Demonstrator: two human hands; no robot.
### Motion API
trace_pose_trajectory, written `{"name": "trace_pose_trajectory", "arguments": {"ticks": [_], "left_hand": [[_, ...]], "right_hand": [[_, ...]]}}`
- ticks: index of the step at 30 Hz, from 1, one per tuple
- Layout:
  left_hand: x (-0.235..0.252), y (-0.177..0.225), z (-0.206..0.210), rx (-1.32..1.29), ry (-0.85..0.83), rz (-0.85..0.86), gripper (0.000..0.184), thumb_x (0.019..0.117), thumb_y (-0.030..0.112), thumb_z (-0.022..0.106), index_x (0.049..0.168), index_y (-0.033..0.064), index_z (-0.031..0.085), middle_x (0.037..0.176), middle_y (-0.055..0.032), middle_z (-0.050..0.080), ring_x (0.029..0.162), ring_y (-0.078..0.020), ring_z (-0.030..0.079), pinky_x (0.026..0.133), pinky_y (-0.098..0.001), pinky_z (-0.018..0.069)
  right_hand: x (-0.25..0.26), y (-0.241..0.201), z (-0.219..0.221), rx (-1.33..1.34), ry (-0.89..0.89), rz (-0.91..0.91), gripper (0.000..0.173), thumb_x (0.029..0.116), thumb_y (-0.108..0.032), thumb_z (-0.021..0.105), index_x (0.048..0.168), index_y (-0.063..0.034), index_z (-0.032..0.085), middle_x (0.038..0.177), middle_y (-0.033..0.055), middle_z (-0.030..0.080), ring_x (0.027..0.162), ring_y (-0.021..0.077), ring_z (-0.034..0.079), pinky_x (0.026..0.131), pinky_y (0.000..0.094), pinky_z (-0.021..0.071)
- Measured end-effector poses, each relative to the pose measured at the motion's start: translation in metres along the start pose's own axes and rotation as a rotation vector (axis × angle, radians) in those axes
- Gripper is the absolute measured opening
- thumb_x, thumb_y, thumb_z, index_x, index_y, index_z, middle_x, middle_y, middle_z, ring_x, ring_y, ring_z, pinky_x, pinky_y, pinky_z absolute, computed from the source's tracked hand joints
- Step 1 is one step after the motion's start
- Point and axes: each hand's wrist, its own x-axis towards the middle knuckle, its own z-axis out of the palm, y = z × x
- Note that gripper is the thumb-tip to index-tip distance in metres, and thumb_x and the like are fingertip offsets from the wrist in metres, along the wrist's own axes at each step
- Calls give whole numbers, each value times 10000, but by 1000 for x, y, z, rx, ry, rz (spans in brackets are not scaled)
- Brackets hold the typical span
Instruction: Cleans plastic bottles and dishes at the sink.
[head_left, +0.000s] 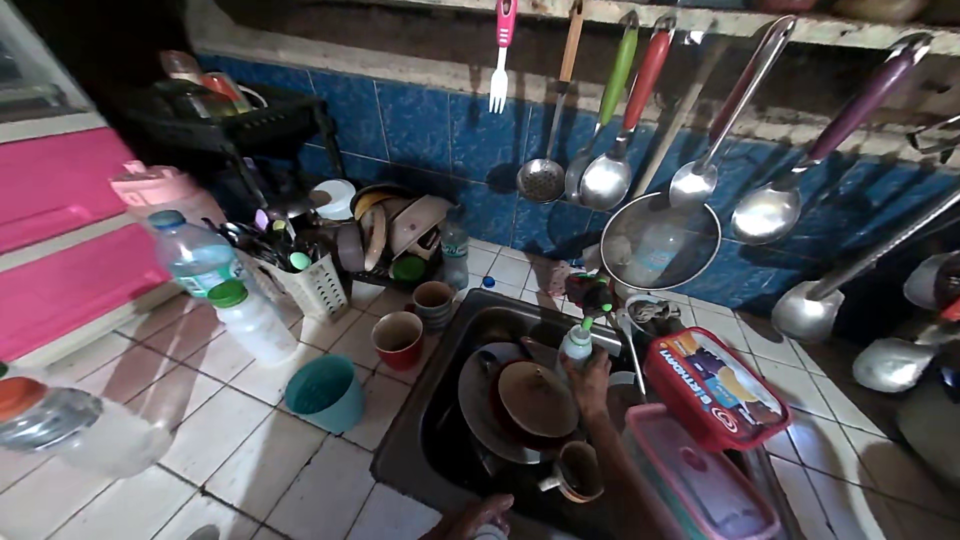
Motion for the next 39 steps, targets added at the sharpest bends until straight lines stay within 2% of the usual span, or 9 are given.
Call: {"name": "trace_pose_trajectory", "arguments": {"ticks": [5, 9, 13, 17, 20, 24, 28, 31, 39], "left_hand": [[0, -5, -2, -80, -51, 23, 889, 813, 207, 852, 1511, -73, 379, 1372, -228, 586, 1282, -266, 576, 1118, -440, 449], [-1, -9, -5, -147, -86, 90, 1016, 809, 355, 844, 1521, -129, 303, 1417, -267, 543, 1338, -274, 537, 1151, -431, 413], [-4, -13, -13, -208, -71, 150, 1096, 870, 627, 683, 1516, -155, 269, 1472, -285, 496, 1396, -284, 487, 1175, -436, 384], [-11, -11, -22, -215, 14, 104, 1068, 892, 656, 630, 1517, -144, 298, 1490, -264, 496, 1418, -300, 463, 1192, -459, 353], [-14, -13, -26, -219, 38, 79, 1068, 895, 683, 606, 1520, -131, 309, 1497, -253, 492, 1437, -304, 440, 1215, -469, 323], [-15, -14, -27, -256, 36, 83, 1035, 907, 650, 613, 1522, -126, 314, 1509, -250, 480, 1438, -290, 439, 1207, -446, 334], [-13, -17, -29, -262, 8, 100, 994, 917, 605, 628, 1516, -125, 317, 1523, -274, 445, 1445, -301, 425, 1204, -438, 338], [-17, -17, -29, -247, 21, 91, 990, 917, 614, 634, 1520, -112, 334, 1515, -244, 477, 1438, -277, 444, 1207, -439, 344], [-15, -18, -24, -263, -1, 111, 992, 887, 572, 694, 1512, -114, 345, 1505, -238, 485, 1427, -255, 449, 1201, -429, 346]], "right_hand": [[7, 1, -10, -68, -132, -4, 788, 920, -278, 776, 1548, -11, 382, 1497, 376, 393, 1335, 496, 479, 1098, 539, 430], [10, -1, -11, -89, -163, 1, 787, 921, -282, 780, 1532, 22, 389, 1494, 376, 398, 1342, 494, 475, 1108, 531, 424], [15, -10, -19, -162, -186, 28, 752, 921, -284, 779, 1494, 52, 426, 1472, 375, 431, 1345, 496, 477, 1113, 540, 412], [23, -7, -31, -213, -293, 10, 741, 920, -310, 777, 1485, 41, 449, 1448, 350, 479, 1341, 475, 491, 1116, 553, 411], [31, -2, -34, -194, -336, 12, 737, 901, -275, 798, 1483, 30, 463, 1445, 344, 487, 1344, 472, 488, 1117, 568, 406], [35, 5, -32, -178, -331, -30, 734, 882, -277, 813, 1458, 42, 489, 1430, 354, 494, 1341, 482, 483, 1118, 576, 402], [34, 2, -31, -245, -336, -45, 695, 921, -284, 773, 1457, 52, 486, 1425, 353, 504, 1346, 480, 487, 1126, 572, 391], [34, -1, -31, -259, -330, -36, 707, 920, -275, 775, 1466, 57, 471, 1423, 358, 504, 1340, 490, 490, 1124, 583, 390], [32, 9, -39, -178, -321, -70, 614, 924, -220, 761, 1424, 43, 520, 1344, 333, 573, 1257, 458, 563, 1066, 569, 454]]}}
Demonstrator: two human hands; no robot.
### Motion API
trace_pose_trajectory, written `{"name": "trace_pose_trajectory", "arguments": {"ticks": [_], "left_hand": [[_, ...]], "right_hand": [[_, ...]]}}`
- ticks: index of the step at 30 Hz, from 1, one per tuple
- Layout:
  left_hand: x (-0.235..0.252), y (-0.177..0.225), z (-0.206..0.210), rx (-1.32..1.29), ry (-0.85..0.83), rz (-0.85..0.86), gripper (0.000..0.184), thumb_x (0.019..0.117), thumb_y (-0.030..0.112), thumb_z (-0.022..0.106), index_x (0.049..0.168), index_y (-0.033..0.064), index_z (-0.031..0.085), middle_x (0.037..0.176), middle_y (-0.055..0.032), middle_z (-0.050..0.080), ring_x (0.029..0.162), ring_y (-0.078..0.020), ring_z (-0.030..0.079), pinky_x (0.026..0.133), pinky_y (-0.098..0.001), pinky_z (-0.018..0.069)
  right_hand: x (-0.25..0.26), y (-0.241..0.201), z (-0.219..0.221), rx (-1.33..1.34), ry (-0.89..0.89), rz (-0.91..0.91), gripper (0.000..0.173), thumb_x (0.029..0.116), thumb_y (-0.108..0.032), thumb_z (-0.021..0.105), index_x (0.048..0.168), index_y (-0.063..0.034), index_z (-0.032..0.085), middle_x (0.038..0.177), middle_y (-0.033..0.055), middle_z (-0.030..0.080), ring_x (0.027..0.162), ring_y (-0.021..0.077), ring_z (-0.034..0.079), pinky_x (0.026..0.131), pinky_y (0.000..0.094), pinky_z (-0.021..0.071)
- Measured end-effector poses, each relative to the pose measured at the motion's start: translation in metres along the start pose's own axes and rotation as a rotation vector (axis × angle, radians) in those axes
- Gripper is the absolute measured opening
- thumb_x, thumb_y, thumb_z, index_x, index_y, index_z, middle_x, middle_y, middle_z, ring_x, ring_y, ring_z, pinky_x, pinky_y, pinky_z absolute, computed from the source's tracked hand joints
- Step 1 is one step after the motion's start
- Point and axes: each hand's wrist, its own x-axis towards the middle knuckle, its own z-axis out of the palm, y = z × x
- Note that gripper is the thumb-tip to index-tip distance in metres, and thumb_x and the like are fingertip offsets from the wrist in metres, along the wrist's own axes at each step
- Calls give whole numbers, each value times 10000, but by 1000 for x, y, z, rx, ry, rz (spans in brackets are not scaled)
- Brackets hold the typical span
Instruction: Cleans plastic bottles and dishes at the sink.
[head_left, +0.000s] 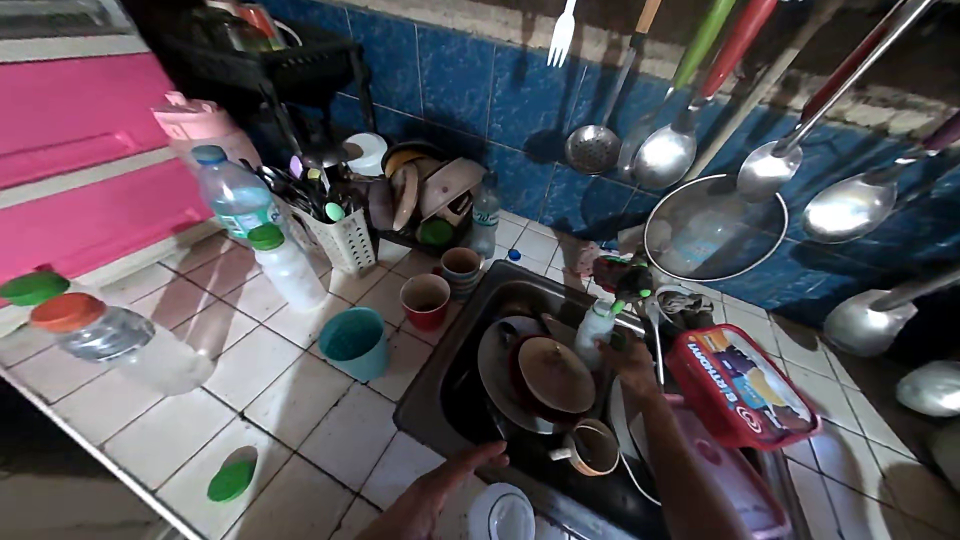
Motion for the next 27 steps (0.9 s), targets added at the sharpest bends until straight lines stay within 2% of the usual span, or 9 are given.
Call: {"name": "trace_pose_trajectory", "arguments": {"ticks": [4, 6, 8, 10, 12, 14, 18, 23, 27], "left_hand": [[8, -4, 10, 22, -50, 35, 969, 833, 392, 808, 1503, -135, 348, 1507, -279, 464, 1429, -277, 447, 1201, -399, 343], [13, -8, 15, 37, -62, 32, 947, 809, 285, 854, 1509, -115, 360, 1508, -267, 467, 1425, -260, 453, 1202, -367, 355], [14, -11, 20, 75, -57, 15, 905, 813, 277, 855, 1518, -57, 396, 1498, -202, 505, 1402, -202, 479, 1183, -334, 384], [15, -15, 23, 92, -62, 35, 841, 835, 297, 835, 1499, -31, 436, 1467, -156, 553, 1376, -149, 506, 1162, -301, 401], [15, -22, 24, 96, -51, 81, 819, 817, 257, 857, 1474, -29, 460, 1397, -121, 614, 1331, -111, 541, 1141, -273, 422], [12, -20, 25, 141, -9, 77, 786, 787, 258, 874, 1423, -26, 509, 1327, -90, 654, 1264, -41, 567, 1094, -217, 435], [9, -35, 32, 111, 96, 183, 672, 793, 224, 866, 1345, -26, 575, 1291, -58, 673, 1222, 12, 583, 1066, -192, 464], [11, -40, 34, 90, 129, 124, 693, 780, 220, 860, 1326, -92, 570, 1260, -153, 674, 1207, -54, 605, 1054, -225, 467], [11, -28, 21, 143, -2, 98, 698, 791, 220, 851, 1357, -72, 564, 1274, -175, 668, 1218, -112, 613, 1064, -270, 470]], "right_hand": [[-26, -11, -12, 39, 33, 37, 590, 948, -75, 656, 1490, 39, 452, 1447, 361, 462, 1330, 471, 487, 1094, 553, 430], [-53, -20, -20, 90, 71, -36, 585, 962, -43, 630, 1507, 40, 435, 1459, 350, 462, 1301, 431, 527, 1066, 518, 464], [-90, -37, -30, 157, -47, -217, 547, 989, -83, 587, 1509, 11, 446, 1434, 261, 524, 1232, 293, 609, 1010, 417, 542], [-132, -63, -41, 195, -292, -488, 512, 1013, -192, 558, 1492, -27, 486, 1360, 138, 610, 1165, 160, 658, 972, 339, 588], [-167, -92, -41, 164, -443, -789, 432, 1059, -306, 551, 1439, -102, 576, 1343, 51, 649, 1183, 69, 638, 1008, 271, 556], [-193, -109, -27, 115, -465, -982, 354, 1044, -238, 586, 1377, -128, 634, 1286, 107, 636, 1168, 98, 628, 1001, 228, 532], [-226, -116, -3, -2, -529, -1106, 328, 1012, -145, 627, 1312, -18, 663, 1311, 243, 600, 1253, 225, 590, 1077, 227, 457], [-222, -106, -4, -90, -534, -1196, 364, 1030, 24, 473, 1376, 23, 588, 1454, 217, 557, 1459, 286, 434, 1215, 315, 336], [-217, -110, -22, -128, -643, -1178, 380, 1034, 25, 497, 1401, -8, 589, 1489, 183, 546, 1443, 207, 469, 1190, 281, 384]]}}
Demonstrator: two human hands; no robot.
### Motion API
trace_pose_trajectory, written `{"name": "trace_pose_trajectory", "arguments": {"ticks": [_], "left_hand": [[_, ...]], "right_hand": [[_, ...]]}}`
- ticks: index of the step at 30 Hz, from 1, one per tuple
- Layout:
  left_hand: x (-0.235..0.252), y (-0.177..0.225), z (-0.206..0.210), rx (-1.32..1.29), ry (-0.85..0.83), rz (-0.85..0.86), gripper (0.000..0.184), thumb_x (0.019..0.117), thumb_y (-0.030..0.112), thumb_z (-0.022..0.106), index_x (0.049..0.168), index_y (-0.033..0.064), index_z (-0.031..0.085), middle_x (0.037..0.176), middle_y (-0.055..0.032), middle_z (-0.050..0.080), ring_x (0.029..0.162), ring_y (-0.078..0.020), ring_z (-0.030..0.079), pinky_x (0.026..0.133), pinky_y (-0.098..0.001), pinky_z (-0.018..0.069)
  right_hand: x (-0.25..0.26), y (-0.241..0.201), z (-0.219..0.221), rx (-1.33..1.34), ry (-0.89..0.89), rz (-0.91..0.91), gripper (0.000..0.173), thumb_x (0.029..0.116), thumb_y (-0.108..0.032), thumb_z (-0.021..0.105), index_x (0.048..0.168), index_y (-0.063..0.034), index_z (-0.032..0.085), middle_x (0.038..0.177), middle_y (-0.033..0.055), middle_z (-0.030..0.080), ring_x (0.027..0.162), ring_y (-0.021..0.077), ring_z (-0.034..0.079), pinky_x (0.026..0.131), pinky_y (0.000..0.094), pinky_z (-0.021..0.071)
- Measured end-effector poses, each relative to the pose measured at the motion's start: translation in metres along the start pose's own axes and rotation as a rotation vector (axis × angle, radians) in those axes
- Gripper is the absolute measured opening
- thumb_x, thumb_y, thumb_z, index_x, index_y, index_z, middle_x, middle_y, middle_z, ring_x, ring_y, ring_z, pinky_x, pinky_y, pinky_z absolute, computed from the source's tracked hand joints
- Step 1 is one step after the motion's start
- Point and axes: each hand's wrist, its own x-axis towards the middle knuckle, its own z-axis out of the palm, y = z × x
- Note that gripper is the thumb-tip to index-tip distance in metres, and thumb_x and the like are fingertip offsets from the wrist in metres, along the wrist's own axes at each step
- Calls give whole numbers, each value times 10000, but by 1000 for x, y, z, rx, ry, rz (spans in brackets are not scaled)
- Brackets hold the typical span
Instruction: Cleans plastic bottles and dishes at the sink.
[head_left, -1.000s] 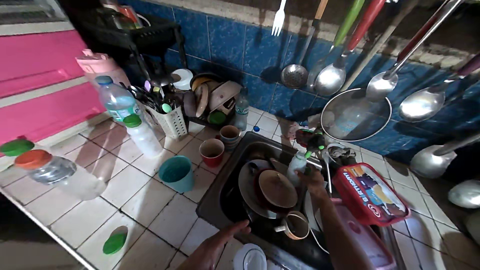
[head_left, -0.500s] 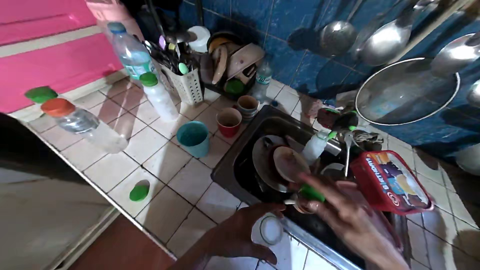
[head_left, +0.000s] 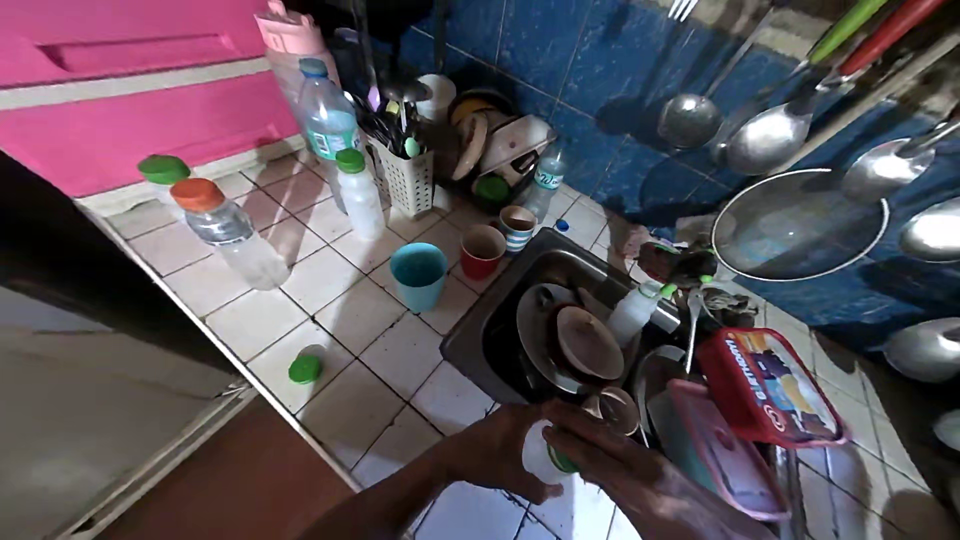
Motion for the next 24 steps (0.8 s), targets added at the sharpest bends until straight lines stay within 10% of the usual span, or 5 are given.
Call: {"name": "trace_pose_trajectory", "arguments": {"ticks": [11, 18, 24], "left_hand": [[-23, 40, -20, 286, 184, -23, 680, 748, 186, 865, 1313, -79, 595, 1223, -258, 669, 1152, -338, 658, 996, -484, 519], [-42, 75, -62, 376, 33, 244, 694, 702, 164, 898, 1264, -112, 599, 1103, -250, 703, 1036, -322, 705, 927, -432, 562], [-68, 80, -102, 578, 469, 27, 636, 731, 234, 873, 1252, -44, 635, 1134, -222, 702, 1067, -343, 682, 930, -500, 536]], "right_hand": [[38, -19, 8, -661, 95, -159, 409, 1047, -284, 545, 1354, -18, 594, 1227, 168, 699, 1029, 236, 719, 854, 273, 574], [100, -25, 4, -730, 321, -529, 502, 1085, -494, 310, 889, -109, 566, 622, 41, 545, 568, 212, 553, 584, 313, 484], [177, -16, 34, -709, 454, -390, 455, 1066, -362, 327, 909, -52, 622, 624, 85, 591, 521, 229, 582, 487, 347, 475]]}}
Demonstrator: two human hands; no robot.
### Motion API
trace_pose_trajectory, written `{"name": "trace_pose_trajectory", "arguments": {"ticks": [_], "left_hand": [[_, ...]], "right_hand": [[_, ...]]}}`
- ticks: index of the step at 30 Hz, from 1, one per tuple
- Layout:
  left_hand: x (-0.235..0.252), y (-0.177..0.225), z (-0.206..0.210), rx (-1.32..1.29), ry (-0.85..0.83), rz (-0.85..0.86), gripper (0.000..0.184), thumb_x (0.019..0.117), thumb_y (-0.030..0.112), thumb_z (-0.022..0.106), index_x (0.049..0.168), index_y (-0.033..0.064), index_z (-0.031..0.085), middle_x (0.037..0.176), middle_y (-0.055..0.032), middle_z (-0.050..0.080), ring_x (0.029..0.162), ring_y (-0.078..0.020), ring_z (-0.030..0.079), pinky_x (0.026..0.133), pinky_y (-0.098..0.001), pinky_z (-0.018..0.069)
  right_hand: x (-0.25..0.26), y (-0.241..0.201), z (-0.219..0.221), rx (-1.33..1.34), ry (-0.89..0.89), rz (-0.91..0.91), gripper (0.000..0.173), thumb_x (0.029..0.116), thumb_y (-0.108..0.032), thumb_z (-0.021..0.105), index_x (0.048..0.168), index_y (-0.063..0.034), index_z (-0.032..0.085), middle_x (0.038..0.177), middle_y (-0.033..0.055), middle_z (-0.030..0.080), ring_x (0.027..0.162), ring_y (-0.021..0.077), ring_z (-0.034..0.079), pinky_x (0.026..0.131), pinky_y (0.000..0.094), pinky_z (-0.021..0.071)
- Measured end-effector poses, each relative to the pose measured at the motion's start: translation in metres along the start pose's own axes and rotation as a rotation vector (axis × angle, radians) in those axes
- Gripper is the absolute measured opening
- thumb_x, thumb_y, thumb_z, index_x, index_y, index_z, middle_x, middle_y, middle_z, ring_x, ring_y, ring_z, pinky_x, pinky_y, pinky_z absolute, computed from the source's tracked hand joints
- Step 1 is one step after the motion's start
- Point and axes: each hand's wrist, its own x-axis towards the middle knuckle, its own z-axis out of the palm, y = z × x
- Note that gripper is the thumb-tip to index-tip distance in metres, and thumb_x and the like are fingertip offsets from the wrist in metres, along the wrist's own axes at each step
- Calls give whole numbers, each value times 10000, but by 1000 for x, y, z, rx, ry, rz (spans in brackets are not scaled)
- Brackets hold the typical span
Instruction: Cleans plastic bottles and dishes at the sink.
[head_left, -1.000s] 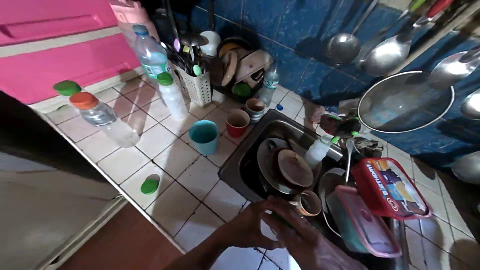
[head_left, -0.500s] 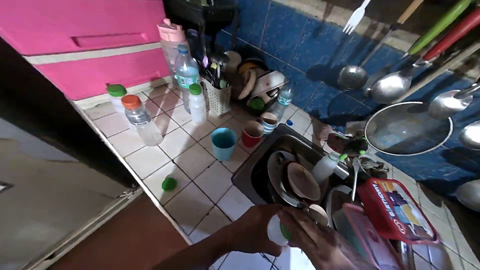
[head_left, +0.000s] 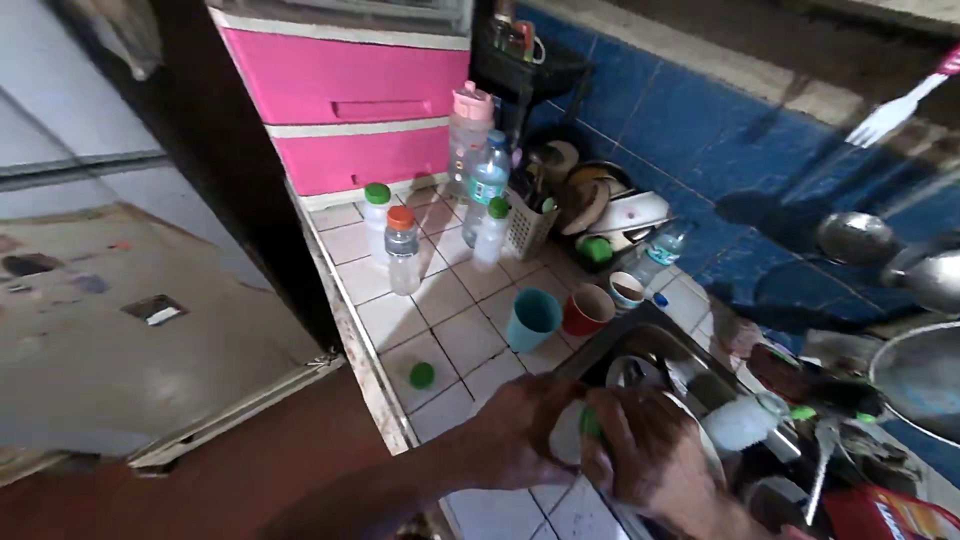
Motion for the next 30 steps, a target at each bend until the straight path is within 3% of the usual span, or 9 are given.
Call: {"name": "trace_pose_trajectory", "arguments": {"ticks": [5, 8, 11, 12, 16, 19, 26, 28, 30], "left_hand": [[6, -47, -26, 492, 408, -42, 494, 754, 251, 802, 1154, -12, 679, 1052, -168, 734, 983, -336, 714, 836, -490, 565], [6, -98, -38, 616, 601, -12, 442, 778, 251, 782, 1103, -31, 681, 1043, -180, 735, 963, -335, 720, 834, -473, 576], [-1, -148, -48, 425, 710, -57, 498, 792, 199, 822, 1151, -98, 648, 1120, -246, 703, 1049, -377, 689, 938, -499, 553], [-3, -156, -51, 358, 721, -141, 536, 796, 178, 827, 1196, -113, 623, 1160, -269, 680, 1093, -394, 665, 972, -512, 532], [5, -174, -63, 331, 839, -310, 613, 815, 221, 829, 1253, -134, 588, 1184, -293, 660, 1106, -380, 664, 979, -463, 539], [10, -182, -64, 289, 853, -325, 645, 820, 237, 830, 1277, -131, 565, 1198, -290, 652, 1128, -366, 653, 999, -462, 525], [-3, -172, -60, 285, 824, -397, 874, 856, 243, 786, 1498, -139, 332, 1498, -364, 416, 1395, -462, 439, 1157, -522, 378], [-9, -151, -53, 469, 858, -296, 761, 882, 247, 722, 1434, -175, 411, 1463, -403, 433, 1369, -540, 433, 1133, -574, 376], [-5, -134, -43, 649, 909, -85, 604, 920, 309, 701, 1330, -103, 540, 1379, -373, 514, 1344, -476, 470, 1134, -486, 380]], "right_hand": [[64, -13, 68, -46, 8, 186, 418, 1019, -283, 410, 873, 0, 681, 561, 94, 577, 447, 248, 593, 397, 368, 455], [96, -20, 101, 47, -143, 283, 412, 1007, -303, 488, 1002, 40, 717, 591, 119, 629, 489, 289, 649, 430, 404, 505], [147, -4, 107, 489, -723, 528, 521, 1093, -418, 430, 1340, 24, 554, 961, 215, 699, 897, 381, 700, 806, 536, 551], [161, 10, 117, 547, -740, 574, 532, 1093, -423, 436, 1370, 19, 542, 1028, 232, 689, 953, 380, 684, 867, 540, 535], [196, 63, 168, 235, -498, 661, 497, 1073, -303, 533, 1445, 25, 513, 1382, 313, 539, 1130, 452, 642, 943, 563, 529], [207, 80, 201, 127, -595, 768, 600, 1072, -425, 502, 1490, 2, 449, 1457, 303, 466, 1141, 439, 640, 919, 551, 545], [199, 66, 194, 287, -646, 857, 628, 1029, -344, 591, 1494, 37, 410, 1410, 284, 528, 1163, 401, 640, 971, 516, 524], [193, 62, 167, 284, -534, 827, 565, 1031, -303, 586, 1476, 19, 453, 1378, 270, 559, 1140, 394, 650, 949, 505, 536], [178, 52, 133, 216, -263, 723, 448, 1002, -255, 612, 1374, -7, 599, 1189, 261, 656, 951, 390, 702, 794, 499, 581]]}}
